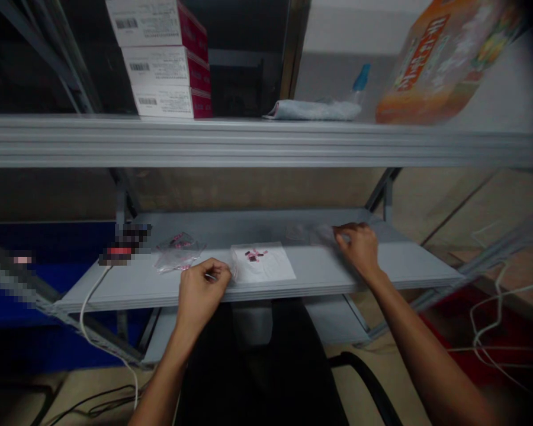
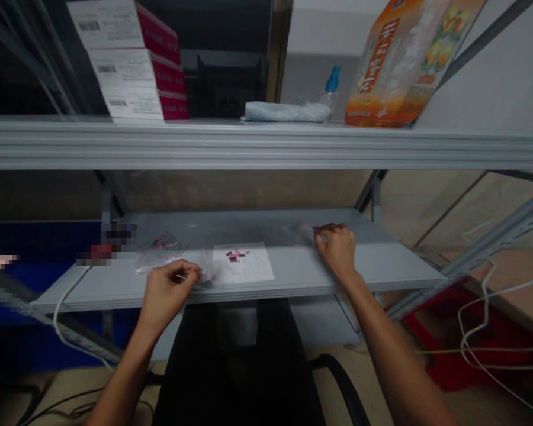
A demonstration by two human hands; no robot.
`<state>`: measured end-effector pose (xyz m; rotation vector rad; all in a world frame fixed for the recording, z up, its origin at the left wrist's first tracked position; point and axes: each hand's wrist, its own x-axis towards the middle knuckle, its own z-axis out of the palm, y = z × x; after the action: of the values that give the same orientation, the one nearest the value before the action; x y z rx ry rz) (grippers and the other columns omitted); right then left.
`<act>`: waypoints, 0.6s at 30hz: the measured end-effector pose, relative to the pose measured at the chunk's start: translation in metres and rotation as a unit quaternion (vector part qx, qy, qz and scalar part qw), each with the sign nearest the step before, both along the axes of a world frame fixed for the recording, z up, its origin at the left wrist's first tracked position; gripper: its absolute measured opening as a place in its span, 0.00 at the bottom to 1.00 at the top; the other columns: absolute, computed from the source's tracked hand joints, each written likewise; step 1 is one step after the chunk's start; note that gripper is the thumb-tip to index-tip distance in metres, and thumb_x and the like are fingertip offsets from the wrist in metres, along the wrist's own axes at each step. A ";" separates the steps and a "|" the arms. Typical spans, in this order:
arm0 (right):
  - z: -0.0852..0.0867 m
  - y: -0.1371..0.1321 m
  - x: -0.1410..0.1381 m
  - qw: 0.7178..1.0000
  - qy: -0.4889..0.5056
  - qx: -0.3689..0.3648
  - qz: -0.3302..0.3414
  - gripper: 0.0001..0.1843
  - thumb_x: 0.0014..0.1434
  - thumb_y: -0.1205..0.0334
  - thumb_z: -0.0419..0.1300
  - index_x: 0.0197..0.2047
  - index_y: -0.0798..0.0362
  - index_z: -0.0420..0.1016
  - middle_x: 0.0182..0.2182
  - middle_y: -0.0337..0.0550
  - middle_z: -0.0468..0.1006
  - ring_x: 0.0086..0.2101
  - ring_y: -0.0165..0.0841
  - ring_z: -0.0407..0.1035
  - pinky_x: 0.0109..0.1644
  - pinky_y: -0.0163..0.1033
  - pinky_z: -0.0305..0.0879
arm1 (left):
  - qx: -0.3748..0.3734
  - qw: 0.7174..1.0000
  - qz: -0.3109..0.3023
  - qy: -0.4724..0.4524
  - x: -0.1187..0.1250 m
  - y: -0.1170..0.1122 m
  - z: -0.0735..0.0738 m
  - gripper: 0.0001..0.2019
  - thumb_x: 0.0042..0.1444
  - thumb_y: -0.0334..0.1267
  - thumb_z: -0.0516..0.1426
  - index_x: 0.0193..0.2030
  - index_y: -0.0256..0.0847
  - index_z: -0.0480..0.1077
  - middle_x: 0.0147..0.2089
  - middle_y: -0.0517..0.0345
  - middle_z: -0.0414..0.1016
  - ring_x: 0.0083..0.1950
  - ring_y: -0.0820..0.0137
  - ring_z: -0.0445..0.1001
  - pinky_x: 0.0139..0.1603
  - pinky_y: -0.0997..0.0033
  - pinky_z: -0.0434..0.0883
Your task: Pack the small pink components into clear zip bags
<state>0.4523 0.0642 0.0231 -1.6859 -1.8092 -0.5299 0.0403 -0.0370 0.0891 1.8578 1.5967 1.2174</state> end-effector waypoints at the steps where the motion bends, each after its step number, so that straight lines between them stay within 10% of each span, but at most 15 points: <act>1: 0.002 0.002 0.004 0.999 0.022 0.029 -0.002 0.18 0.65 0.57 0.52 0.44 0.56 0.81 0.42 0.55 0.81 0.44 0.45 0.71 0.52 0.49 0.62 | -0.002 1.000 0.000 0.000 -0.001 0.000 0.000 0.08 0.52 0.37 0.56 0.28 0.39 0.76 0.29 0.58 0.80 0.29 0.69 0.76 0.33 0.72 0.68; 5: 0.003 0.010 0.014 0.997 0.041 0.038 0.061 0.18 0.65 0.59 0.51 0.47 0.55 0.80 0.45 0.54 0.81 0.47 0.45 0.71 0.55 0.48 0.62 | 0.003 1.000 0.001 -0.004 -0.005 0.001 -0.001 0.09 0.52 0.38 0.56 0.29 0.39 0.77 0.29 0.58 0.80 0.31 0.68 0.77 0.33 0.72 0.68; 11: -0.023 0.004 0.022 0.963 0.031 -0.188 0.190 0.22 0.55 0.68 0.52 0.51 0.56 0.78 0.50 0.49 0.79 0.49 0.39 0.73 0.56 0.42 0.65 | 0.009 1.000 0.001 -0.006 -0.010 0.001 -0.001 0.09 0.52 0.38 0.56 0.29 0.40 0.77 0.29 0.58 0.80 0.31 0.68 0.77 0.34 0.71 0.69; 18: -0.009 0.007 -0.007 0.992 0.011 -0.117 0.045 0.22 0.62 0.52 0.53 0.52 0.57 0.77 0.50 0.55 0.78 0.51 0.45 0.72 0.57 0.47 0.64 | 0.002 1.000 0.001 -0.007 -0.007 0.003 0.000 0.08 0.52 0.37 0.56 0.28 0.39 0.76 0.29 0.58 0.80 0.31 0.67 0.77 0.34 0.70 0.69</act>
<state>0.4458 0.0716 0.0140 -1.7417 -1.9837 -0.2677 0.0338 -0.0342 0.0889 1.8468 1.5909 1.2337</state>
